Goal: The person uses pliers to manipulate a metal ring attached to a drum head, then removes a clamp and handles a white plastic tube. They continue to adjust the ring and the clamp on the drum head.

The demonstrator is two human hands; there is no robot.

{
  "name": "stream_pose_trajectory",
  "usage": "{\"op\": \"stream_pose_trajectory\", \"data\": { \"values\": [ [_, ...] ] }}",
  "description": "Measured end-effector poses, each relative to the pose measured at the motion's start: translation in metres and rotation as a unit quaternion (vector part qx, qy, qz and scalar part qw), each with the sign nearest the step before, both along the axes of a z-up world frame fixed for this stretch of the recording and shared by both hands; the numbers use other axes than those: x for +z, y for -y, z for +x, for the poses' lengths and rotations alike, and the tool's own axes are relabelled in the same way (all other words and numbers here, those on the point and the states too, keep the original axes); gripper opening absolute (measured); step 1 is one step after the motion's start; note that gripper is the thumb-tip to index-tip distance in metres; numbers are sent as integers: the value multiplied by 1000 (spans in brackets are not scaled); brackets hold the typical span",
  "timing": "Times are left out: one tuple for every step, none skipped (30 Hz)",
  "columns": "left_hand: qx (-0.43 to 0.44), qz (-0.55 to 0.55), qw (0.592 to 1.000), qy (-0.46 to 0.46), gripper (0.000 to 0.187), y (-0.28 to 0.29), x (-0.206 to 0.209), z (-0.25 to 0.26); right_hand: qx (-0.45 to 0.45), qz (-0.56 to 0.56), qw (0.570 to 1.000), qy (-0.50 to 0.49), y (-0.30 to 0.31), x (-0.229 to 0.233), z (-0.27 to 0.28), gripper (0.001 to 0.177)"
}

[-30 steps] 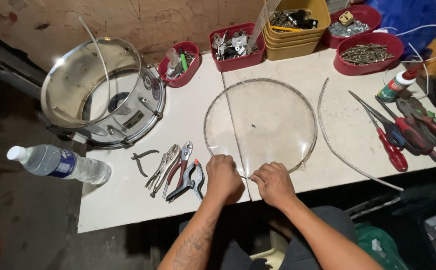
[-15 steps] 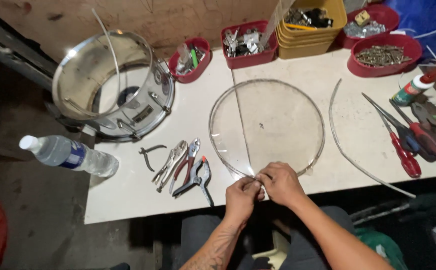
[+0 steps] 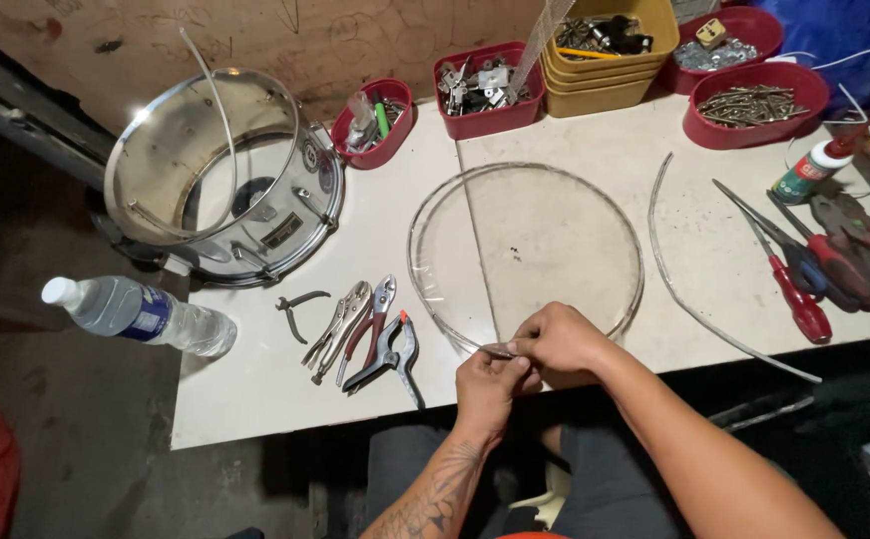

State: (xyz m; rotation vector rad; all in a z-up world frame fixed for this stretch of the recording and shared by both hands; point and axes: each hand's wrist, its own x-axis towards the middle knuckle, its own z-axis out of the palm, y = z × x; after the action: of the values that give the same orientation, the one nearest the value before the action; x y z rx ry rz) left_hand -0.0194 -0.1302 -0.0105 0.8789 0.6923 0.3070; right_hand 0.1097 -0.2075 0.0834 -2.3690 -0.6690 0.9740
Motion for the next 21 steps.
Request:
{"op": "stream_pose_trajectory", "data": {
  "values": [
    [5,-12,1000,-4,21,1,2,0,9,3,1000,-15,0,-4,3,20],
    [4,-11,1000,-5,21,2,2,0,9,4,1000,-15,-1,3,1,20],
    [15,-7,1000,-12,19,4,3,0,-9,0,1000,-22,-2,10,-2,19],
    [26,-3,999,-19,17,4,4,1,-28,-3,999,-27,-4,17,-4,17],
    [26,-2,999,-19,17,5,6,1,-28,-2,999,-27,-3,12,-4,17],
    [37,-16,999,-33,15,6,7,1,-34,10,999,-29,-3,8,-4,16],
    [48,-31,997,-47,14,7,8,2,-39,23,998,-32,-2,3,-4,15],
    [49,-30,997,-47,14,7,12,2,-39,24,998,-32,-2,-3,-5,15],
    [54,-30,996,-64,13,7,16,3,-36,21,999,-16,-1,-8,-5,16],
    [60,-30,994,-81,12,8,20,4,-34,18,999,1,-1,-13,-5,17],
    [59,-30,994,-82,12,8,26,4,-34,18,999,0,-1,-2,-10,17],
    [61,-29,992,-105,12,8,32,4,-50,15,999,-13,-1,9,-15,17],
    [62,-28,989,-128,12,8,38,4,-66,12,997,-26,-1,21,-20,18],
    [62,-27,990,-127,12,8,33,6,-66,13,997,-26,7,15,-18,18],
    [72,-38,990,-117,12,7,28,6,-76,62,995,-3,15,8,-16,24],
    [84,-48,990,-105,12,6,23,8,-85,111,990,20,22,2,-14,31],
    [85,-49,990,-104,12,5,28,9,-84,111,990,21,34,2,-16,31],
    [78,-59,990,-103,11,4,33,8,-79,141,983,87,47,1,-19,31],
    [70,-69,990,-101,11,4,38,8,-75,170,971,153,61,0,-22,31],
    [67,-71,990,-104,11,5,31,7,-78,168,971,151,69,-22,-25,31],
    [75,-75,989,-101,10,7,25,6,-40,209,954,213,78,-44,-28,31]
  ]
}}
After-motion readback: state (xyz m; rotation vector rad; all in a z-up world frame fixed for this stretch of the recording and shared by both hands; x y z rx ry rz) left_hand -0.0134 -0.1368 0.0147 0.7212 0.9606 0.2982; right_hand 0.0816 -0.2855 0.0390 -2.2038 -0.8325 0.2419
